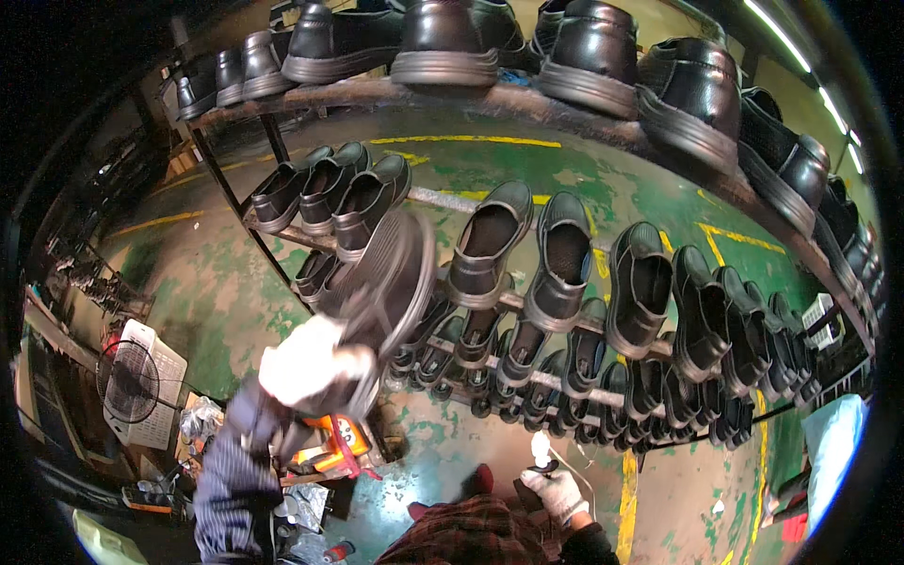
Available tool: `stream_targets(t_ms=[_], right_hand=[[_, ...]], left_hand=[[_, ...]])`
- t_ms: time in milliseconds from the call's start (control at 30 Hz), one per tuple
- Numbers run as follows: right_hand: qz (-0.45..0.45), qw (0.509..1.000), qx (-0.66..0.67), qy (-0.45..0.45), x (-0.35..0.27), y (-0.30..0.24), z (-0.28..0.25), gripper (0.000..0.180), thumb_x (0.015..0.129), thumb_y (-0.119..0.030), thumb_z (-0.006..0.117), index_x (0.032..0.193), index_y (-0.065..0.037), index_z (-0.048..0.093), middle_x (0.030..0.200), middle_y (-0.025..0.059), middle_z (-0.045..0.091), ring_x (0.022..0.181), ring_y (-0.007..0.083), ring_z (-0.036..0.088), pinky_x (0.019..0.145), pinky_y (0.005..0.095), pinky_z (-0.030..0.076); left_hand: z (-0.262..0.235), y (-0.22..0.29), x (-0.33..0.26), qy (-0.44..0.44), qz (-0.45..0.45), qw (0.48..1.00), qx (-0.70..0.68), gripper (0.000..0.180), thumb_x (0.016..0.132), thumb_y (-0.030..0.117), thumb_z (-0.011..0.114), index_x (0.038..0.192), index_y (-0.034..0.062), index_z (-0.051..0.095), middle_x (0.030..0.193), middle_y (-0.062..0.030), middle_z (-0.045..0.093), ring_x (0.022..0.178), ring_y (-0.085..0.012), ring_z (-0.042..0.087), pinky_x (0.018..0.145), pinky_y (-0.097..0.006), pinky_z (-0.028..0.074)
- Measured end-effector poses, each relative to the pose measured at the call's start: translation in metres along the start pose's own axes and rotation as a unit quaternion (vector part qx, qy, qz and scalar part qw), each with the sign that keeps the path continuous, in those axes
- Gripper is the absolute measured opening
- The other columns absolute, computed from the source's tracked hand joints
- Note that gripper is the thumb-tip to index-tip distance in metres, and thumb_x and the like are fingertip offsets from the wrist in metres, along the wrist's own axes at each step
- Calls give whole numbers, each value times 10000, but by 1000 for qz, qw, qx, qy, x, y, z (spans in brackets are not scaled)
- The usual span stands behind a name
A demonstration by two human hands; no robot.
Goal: The person applies a liquid using a brush to the edges of black shoes and then wipes them with a cloth.
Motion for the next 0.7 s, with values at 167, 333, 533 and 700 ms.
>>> stream_targets(t_ms=[167,333,533,700], right_hand=[[-32,999,-25,30,13,-21,-39,287,840,-250,751,965,7,721,828,8,682,744,80,590,683,263,476],[-19,997,3,78,32,10,-89,275,825,-239,760,928,14,728,793,7,680,730,77,583,666,266,475],[-32,996,-12,84,47,23,-104,259,815,-214,768,915,21,724,801,27,693,716,94,605,669,274,499],[-28,998,3,63,62,29,-99,298,822,-253,765,946,15,723,819,32,707,762,96,627,726,281,505]], left_hand=[[-32,-19,160,42,-27,995,91,516,788,202,683,1254,3,586,1141,-207,660,1025,-311,634,915,-362,473],[-21,2,220,18,-89,949,303,371,678,177,652,1019,43,709,1061,-247,657,1022,-381,631,892,-413,502],[-43,9,229,119,-57,906,402,329,713,319,697,898,48,725,885,-208,684,879,-372,664,795,-443,523],[-35,68,189,268,5,922,278,504,870,499,586,840,6,687,822,-213,663,851,-375,657,764,-445,499]])
Point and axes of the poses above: each hand's wrist, its own x-axis towards the middle knuckle, its own z-axis out of the palm, y = z × x, the point moved 10 cm from there along x, towards the middle knuckle
